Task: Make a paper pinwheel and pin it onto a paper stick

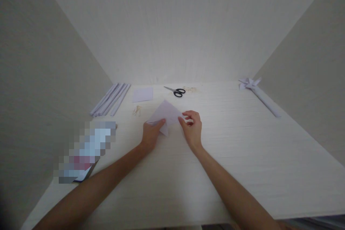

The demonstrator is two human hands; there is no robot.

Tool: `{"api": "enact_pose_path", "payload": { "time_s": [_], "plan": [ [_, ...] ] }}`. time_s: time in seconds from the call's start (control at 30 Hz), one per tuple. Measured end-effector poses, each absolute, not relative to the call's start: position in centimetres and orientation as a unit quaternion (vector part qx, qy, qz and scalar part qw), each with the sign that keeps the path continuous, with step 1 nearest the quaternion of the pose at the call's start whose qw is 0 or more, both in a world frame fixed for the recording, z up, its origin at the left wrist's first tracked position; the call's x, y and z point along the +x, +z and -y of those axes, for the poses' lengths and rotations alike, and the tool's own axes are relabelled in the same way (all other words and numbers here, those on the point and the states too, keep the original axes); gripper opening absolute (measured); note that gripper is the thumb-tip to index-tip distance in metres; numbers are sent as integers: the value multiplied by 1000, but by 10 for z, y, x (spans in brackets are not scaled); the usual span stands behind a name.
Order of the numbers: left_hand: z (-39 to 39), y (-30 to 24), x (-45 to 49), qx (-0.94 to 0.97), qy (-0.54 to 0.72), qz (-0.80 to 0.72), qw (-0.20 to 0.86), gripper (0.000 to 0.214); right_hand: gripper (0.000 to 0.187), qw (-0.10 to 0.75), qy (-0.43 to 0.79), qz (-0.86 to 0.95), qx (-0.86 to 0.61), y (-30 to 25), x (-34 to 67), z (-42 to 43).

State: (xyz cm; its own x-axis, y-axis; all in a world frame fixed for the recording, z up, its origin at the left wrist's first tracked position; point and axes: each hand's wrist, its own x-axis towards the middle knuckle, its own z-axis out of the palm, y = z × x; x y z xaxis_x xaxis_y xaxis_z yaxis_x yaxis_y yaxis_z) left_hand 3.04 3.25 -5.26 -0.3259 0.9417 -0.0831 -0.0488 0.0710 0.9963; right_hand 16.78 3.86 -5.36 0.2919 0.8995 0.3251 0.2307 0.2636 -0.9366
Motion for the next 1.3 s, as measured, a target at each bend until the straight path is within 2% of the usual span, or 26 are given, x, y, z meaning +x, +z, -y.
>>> {"api": "enact_pose_path", "payload": {
  "time_s": [0.3,0.5,0.7,0.8,1.0,1.13,1.3],
  "plan": [
    [-32,-51,32,384,563,-592,429,23,5,613,152,587,-507,-47,167,-32],
    [-30,-46,33,398,547,-594,435,26,10,611,52,620,-490,-44,164,-19],
    [-27,-42,35,428,521,-595,437,23,13,555,41,697,-453,-43,165,-19],
    [-28,-43,33,453,498,-592,442,19,13,516,62,747,-414,-43,173,-25],
    [-33,-42,27,502,451,-574,463,11,13,364,187,848,-337,-36,194,-33],
    [-34,-39,25,521,426,-568,474,9,9,388,307,787,-368,-29,201,-32],
    [-31,-38,24,540,406,-557,483,9,20,453,462,649,-399,-31,201,-33]
  ]
}}
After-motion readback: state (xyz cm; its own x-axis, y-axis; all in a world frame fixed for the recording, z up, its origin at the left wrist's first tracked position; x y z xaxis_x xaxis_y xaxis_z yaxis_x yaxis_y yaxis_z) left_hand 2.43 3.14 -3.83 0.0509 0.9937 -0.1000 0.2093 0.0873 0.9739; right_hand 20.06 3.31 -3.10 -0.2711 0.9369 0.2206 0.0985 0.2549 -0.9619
